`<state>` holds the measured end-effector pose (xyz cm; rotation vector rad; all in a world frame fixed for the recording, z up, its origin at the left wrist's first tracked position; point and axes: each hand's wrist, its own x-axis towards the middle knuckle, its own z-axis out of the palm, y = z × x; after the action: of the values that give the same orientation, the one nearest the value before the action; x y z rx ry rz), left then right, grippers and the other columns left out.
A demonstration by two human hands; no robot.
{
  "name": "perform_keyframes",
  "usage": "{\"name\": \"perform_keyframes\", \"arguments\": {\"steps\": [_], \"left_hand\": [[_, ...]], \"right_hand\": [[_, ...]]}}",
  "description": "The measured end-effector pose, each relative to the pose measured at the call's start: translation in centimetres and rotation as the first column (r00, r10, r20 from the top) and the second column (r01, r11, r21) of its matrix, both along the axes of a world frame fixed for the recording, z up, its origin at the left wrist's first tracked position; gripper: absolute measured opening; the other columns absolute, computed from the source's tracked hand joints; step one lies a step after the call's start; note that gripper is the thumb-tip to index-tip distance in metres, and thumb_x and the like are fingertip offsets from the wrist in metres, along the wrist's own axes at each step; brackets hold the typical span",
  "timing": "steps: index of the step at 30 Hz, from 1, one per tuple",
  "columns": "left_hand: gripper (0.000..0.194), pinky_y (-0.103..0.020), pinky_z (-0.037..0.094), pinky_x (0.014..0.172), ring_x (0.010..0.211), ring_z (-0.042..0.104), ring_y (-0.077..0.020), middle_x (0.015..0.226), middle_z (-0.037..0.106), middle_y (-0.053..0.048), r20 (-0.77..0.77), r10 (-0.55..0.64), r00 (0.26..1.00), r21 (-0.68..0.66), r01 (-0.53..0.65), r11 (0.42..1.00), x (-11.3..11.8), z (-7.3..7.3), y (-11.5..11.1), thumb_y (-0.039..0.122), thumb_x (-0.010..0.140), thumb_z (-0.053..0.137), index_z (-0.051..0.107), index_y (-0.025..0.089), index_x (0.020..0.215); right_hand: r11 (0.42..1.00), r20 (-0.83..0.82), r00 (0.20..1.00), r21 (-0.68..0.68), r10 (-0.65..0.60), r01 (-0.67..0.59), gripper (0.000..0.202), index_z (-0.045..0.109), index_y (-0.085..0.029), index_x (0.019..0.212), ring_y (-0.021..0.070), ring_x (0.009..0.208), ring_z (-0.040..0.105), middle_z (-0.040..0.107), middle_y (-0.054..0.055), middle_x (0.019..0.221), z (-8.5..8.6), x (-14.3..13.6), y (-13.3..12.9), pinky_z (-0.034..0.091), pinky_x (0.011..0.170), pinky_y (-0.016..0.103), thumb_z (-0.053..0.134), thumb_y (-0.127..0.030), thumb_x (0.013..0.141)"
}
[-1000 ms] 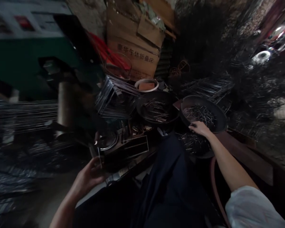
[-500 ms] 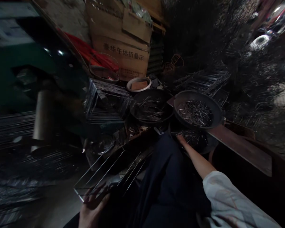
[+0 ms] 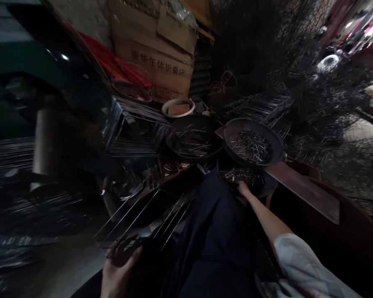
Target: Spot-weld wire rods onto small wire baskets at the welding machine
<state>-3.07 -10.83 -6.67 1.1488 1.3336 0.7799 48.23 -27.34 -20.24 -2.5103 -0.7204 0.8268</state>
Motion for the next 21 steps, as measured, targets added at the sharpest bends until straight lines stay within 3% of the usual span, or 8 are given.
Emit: {"name": "perform_keyframes", "arguments": {"steps": [8,12,16,21], "left_hand": [[0.074,-0.044,0.061,0.089,0.103,0.07,-0.0294,0.114,0.068,-0.003,-0.006,0.015,1.0,0.005,-0.015,1.0,-1.3,-0.4,0.3,0.041,0.051,0.09,0.053,0.027,0.113],[0.075,-0.041,0.061,0.088,0.106,0.069,-0.0294,0.118,0.066,-0.004,0.016,0.043,0.999,0.061,-0.044,0.997,-1.3,-0.5,0.9,0.039,0.049,0.09,0.054,0.026,0.112],[0.076,-0.04,0.06,0.087,0.103,0.069,-0.027,0.115,0.065,-0.005,0.007,0.026,1.0,0.054,-0.026,0.998,-1.0,-0.4,1.7,0.037,0.051,0.09,0.051,0.026,0.115],[0.076,-0.044,0.055,0.095,0.114,0.063,-0.0276,0.119,0.06,-0.009,0.057,-0.045,0.997,0.1,0.039,0.994,-0.5,0.1,2.5,0.038,0.055,0.089,0.046,0.023,0.116]], "right_hand": [[0.999,0.051,0.998,-0.003,0.036,-0.036,0.029,0.063,-0.015,0.116,0.0216,0.102,0.064,0.065,0.008,0.116,0.4,0.5,-0.3,0.055,0.088,0.042,0.06,-0.037,0.097],[0.998,0.082,0.995,-0.019,0.064,-0.063,0.029,0.064,-0.014,0.114,0.0217,0.101,0.065,0.066,0.007,0.114,1.7,1.0,-1.0,0.055,0.089,0.043,0.06,-0.038,0.097],[0.987,0.104,0.982,-0.058,0.155,-0.149,0.025,0.065,-0.016,0.116,0.0242,0.114,0.061,0.065,0.01,0.123,4.0,1.9,-2.0,0.047,0.101,0.048,0.062,-0.03,0.094],[0.95,0.073,0.947,-0.054,0.312,-0.309,0.021,0.074,-0.019,0.088,0.0284,0.119,0.061,0.073,0.012,0.114,5.3,2.2,-1.0,0.04,0.11,0.041,0.054,-0.016,0.083]]}}
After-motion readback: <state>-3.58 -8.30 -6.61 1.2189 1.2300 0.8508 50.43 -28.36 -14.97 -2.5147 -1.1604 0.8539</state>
